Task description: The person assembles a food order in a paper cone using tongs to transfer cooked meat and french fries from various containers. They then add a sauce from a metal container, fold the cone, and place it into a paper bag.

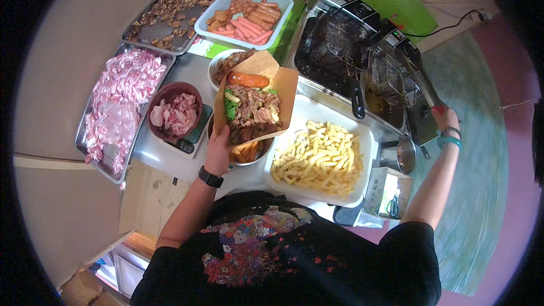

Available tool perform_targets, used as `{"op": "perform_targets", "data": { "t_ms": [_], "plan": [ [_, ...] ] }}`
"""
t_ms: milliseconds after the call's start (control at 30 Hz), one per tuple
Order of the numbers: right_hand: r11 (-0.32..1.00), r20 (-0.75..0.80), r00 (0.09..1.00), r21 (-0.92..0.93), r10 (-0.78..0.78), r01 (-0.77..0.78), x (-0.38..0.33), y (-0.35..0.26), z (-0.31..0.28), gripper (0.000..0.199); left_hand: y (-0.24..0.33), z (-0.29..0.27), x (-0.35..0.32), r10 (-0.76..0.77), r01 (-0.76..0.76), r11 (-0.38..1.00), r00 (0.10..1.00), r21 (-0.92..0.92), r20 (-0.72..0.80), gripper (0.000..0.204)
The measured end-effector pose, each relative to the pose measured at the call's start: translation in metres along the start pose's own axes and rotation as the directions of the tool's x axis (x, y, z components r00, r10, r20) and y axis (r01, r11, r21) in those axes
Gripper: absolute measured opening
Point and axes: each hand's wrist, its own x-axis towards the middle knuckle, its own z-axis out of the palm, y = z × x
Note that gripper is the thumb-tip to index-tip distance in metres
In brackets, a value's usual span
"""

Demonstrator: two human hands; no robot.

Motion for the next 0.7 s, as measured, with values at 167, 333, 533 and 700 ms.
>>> {"op": "perform_targets", "data": {
  "t_ms": [167, 333, 533, 700],
  "plan": [
    [0.969, 0.136, 0.965, -0.137, 0.224, -0.206, 0.063, 0.028, 0.071, 0.043, -0.004, -0.003, -0.003, 0.073, -0.087, 0.977, 0.994, 0.192, 0.081, 0.032],
    [0.980, 0.156, 0.969, -0.072, 0.192, -0.183, 0.084, -0.020, 0.093, 0.057, 0.011, -0.010, -0.007, -0.090, 0.096, 0.992, 0.993, -0.082, 0.071, 0.039],
    [0.995, 0.021, 0.995, -0.004, 0.099, -0.099, 0.087, -0.036, 0.073, 0.047, 0.010, -0.014, -0.009, -0.151, 0.173, 0.926, 0.984, -0.334, 0.091, 0.037],
    [0.970, -0.285, 0.958, 0.228, -0.022, 0.090, 0.086, -0.035, 0.058, 0.020, -0.001, -0.022, -0.009, 0.033, 0.008, 0.975, 0.984, -0.223, 0.177, 0.036]
  ]
}}
